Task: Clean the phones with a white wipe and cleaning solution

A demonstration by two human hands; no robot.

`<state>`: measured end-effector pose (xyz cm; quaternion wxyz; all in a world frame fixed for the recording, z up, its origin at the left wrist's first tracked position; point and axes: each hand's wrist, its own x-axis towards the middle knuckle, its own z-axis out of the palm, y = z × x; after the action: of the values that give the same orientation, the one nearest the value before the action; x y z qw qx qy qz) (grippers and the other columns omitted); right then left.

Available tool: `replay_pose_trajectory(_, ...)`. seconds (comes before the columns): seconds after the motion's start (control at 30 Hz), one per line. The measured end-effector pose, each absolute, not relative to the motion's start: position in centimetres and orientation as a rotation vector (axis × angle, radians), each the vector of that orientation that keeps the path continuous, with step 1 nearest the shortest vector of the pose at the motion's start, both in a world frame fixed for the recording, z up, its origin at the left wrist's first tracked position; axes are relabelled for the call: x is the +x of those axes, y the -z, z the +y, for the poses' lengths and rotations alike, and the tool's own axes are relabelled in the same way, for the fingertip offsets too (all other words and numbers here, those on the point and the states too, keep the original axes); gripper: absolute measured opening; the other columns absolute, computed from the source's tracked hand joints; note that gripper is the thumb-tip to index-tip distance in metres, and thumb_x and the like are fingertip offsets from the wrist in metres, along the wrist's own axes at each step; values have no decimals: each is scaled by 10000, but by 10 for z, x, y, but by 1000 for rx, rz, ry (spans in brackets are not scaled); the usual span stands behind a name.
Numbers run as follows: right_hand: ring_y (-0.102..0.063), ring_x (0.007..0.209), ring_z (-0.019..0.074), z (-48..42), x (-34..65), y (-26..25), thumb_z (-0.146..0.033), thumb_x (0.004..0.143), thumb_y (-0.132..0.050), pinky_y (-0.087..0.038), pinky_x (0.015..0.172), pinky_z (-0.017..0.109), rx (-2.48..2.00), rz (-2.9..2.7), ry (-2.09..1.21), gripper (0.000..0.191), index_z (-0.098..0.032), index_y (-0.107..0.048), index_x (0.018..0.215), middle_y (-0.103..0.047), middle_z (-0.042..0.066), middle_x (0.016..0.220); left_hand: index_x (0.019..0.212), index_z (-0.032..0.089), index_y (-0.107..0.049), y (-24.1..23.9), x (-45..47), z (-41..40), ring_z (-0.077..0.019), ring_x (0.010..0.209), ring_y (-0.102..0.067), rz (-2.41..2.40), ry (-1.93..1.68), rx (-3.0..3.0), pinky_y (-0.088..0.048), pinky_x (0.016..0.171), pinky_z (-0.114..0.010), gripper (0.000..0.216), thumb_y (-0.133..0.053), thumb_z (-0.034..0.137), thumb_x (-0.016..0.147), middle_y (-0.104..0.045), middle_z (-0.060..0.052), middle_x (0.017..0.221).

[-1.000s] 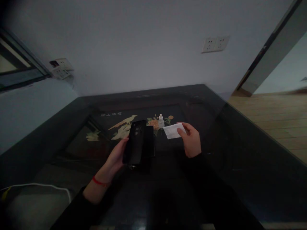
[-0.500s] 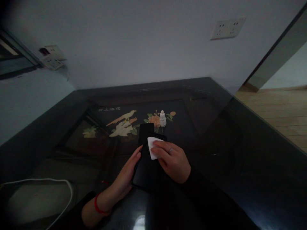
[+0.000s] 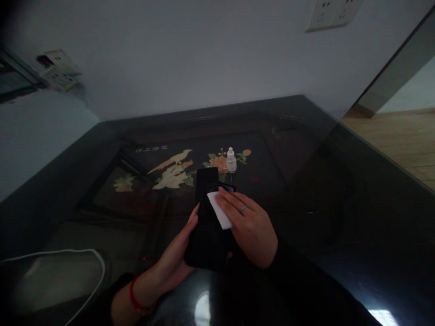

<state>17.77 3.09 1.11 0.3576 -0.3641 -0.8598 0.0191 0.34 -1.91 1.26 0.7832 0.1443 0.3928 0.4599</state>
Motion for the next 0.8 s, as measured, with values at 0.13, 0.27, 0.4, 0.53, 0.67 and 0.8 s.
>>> replay_pose_trajectory(0.13, -728, 871, 174, 33, 186, -21, -100, 918, -431, -624, 683, 268, -1154, -1855, -435, 413, -218, -581, 1285, -624, 60, 1297, 1460, 414, -231, -13, 3, -21, -333, 1117, -598, 788, -896, 325, -461, 913, -597, 639, -526, 448, 894, -488, -108, 1406)
replay_pose_trajectory(0.27, -702, 998, 204, 34, 188, -19, -104, 938, -431, -601, 869, 352, -1097, -1806, -388, 450, -240, -511, 1359, -587, 63, 1344, 1476, 408, -184, -9, 3, -22, -358, 1107, -602, 745, -856, 315, -461, 891, -619, 675, -518, 469, 892, -524, -129, 1356)
replay_pose_trajectory(0.4, -437, 1342, 246, 36, 183, -7, -20, 922, -393, -412, 1103, 485, -776, -2142, -131, 503, -155, -450, 1403, -556, 134, 1364, 1486, 392, -168, -6, 3, -23, -321, 1040, -626, 781, -814, 263, -483, 866, -572, 714, -537, 470, 880, -581, -126, 1257)
replay_pose_trajectory(0.53, -456, 1330, 227, 37, 184, -7, 2, 914, -397, -479, 1060, 420, -730, -2178, -74, 527, -133, -416, 1423, -576, 161, 1336, 1489, 398, -151, -5, 3, -25, -298, 974, -645, 756, -786, 245, -492, 846, -548, 727, -536, 480, 878, -589, -122, 1232)
replay_pose_trajectory(0.67, -526, 1272, 198, 32, 189, -14, 8, 888, -424, -491, 1054, 386, -815, -2045, -140, 573, -197, -424, 1423, -571, 98, 1358, 1482, 429, -130, -5, 3, -26, -276, 1008, -637, 710, -801, 254, -490, 869, -519, 705, -524, 445, 898, -563, -106, 1282)
replay_pose_trajectory(0.8, -550, 1246, 173, 29, 190, -12, 12, 866, -430, -492, 1051, 340, -860, -2007, -255, 569, -196, -463, 1394, -572, 75, 1359, 1485, 422, -134, -7, 2, -24, -273, 1049, -620, 709, -809, 253, -484, 895, -504, 715, -537, 429, 894, -525, -109, 1341)
